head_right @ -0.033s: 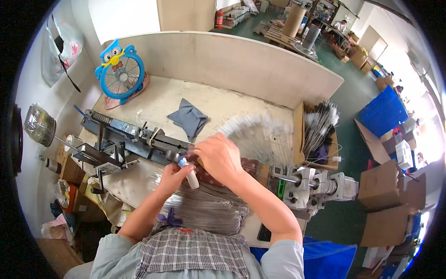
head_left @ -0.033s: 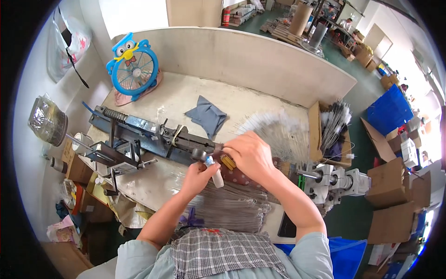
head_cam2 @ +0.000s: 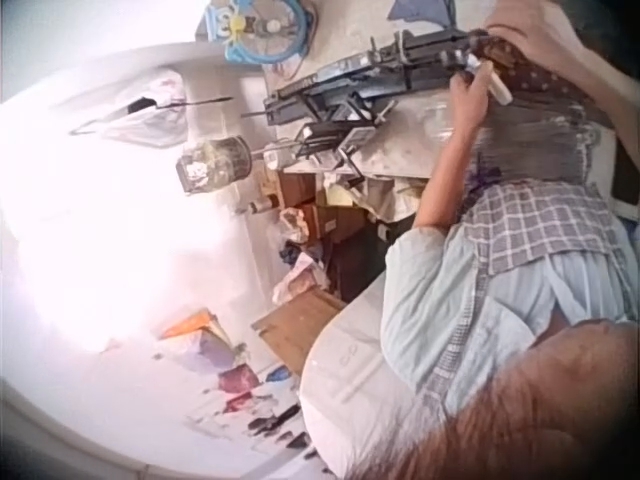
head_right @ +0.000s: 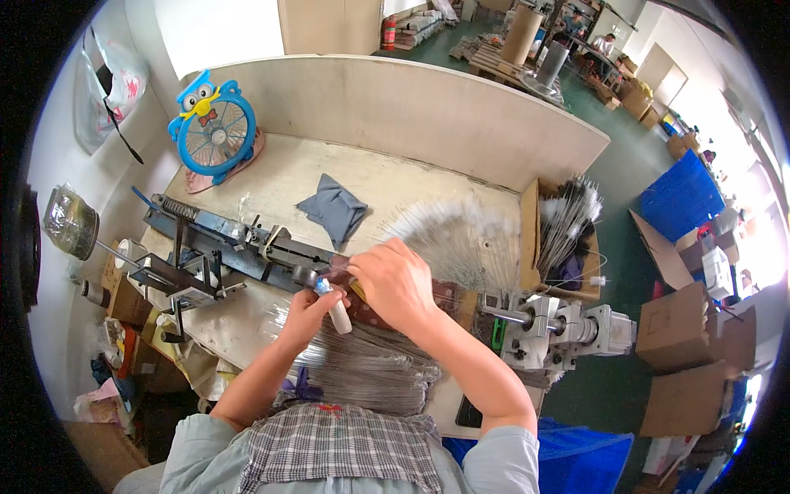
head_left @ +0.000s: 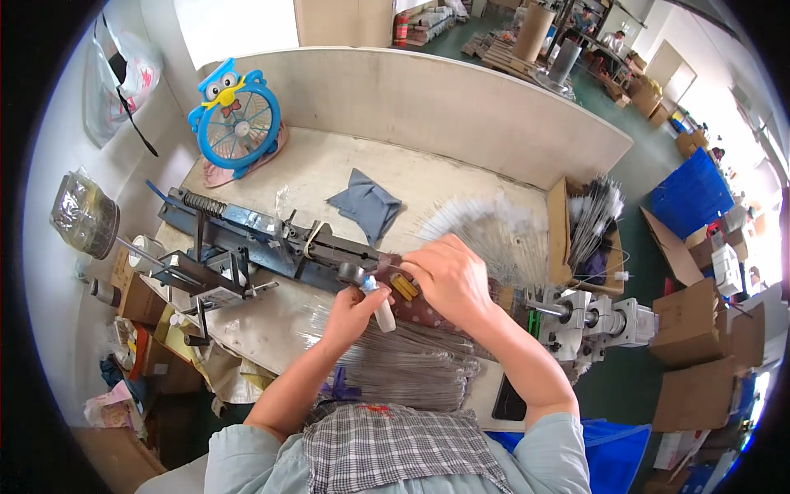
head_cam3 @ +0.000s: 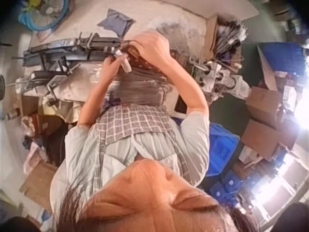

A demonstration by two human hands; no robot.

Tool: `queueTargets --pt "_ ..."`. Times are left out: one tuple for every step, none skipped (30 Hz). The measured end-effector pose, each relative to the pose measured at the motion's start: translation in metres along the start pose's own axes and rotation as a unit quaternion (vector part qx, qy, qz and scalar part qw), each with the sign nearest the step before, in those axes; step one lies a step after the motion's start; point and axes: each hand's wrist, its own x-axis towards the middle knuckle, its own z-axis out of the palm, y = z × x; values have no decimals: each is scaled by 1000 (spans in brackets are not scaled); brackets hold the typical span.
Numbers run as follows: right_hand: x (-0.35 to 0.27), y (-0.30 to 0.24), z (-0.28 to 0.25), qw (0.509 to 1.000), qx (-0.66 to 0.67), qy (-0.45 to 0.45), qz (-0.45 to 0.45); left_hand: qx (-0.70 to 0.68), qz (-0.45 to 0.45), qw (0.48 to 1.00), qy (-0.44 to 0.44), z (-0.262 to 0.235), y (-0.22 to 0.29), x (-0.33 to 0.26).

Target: Assembling small industrial brushes by feeding components into a specialized assembly machine.

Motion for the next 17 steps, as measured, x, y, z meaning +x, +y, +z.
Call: queueTargets --pt "-9 3 -4 1000 4 2 3 -108 -26 994 10 10 9 -4" --pt "-20 3 -9 1000 9 3 11 -215 -50 975 20 19 15 -6" --pt "-30 2 -11 1000 17 5 18 -208 -51 977 21 23 11 -6" --pt "-40 2 -9 999 34 -10 18 -167 -3 986 27 26 2 -7" --pt "-52 4 -4 997 42 -54 29 -126 46 990 33 28 -4 -7" --pt "-61 6 4 995 40 -77 41 -60 21 997 41 28 7 -6" --pt "-67 9 15 993 40 -102 51 -54 20 997 43 25 12 -1" --pt "-68 14 30 993 50 -99 49 69 28 997 31 17 19 -2" --pt "-64 22 45 992 26 -99 74 189 35 981 17 11 23 -2" --pt "-63 26 57 990 3 -100 97 231 85 968 45 12 25 -3" --pt "-59 23 60 992 14 -99 82 213 72 974 35 -1 5 1" --pt "-63 24 60 989 33 -125 77 229 24 973 5 -4 15 -1" --pt "-64 26 59 984 51 -152 71 242 -25 970 -24 -8 25 -4" --pt "-64 23 52 981 58 -168 78 184 25 982 14 -21 9 -9" --pt "-66 26 49 982 57 -172 63 129 80 987 50 -33 4 -10" --pt "-65 30 49 977 83 -188 50 -15 -16 996 83 -55 4 -18" --pt "-67 33 47 972 106 -205 43 -115 -68 977 167 -71 5 -28"
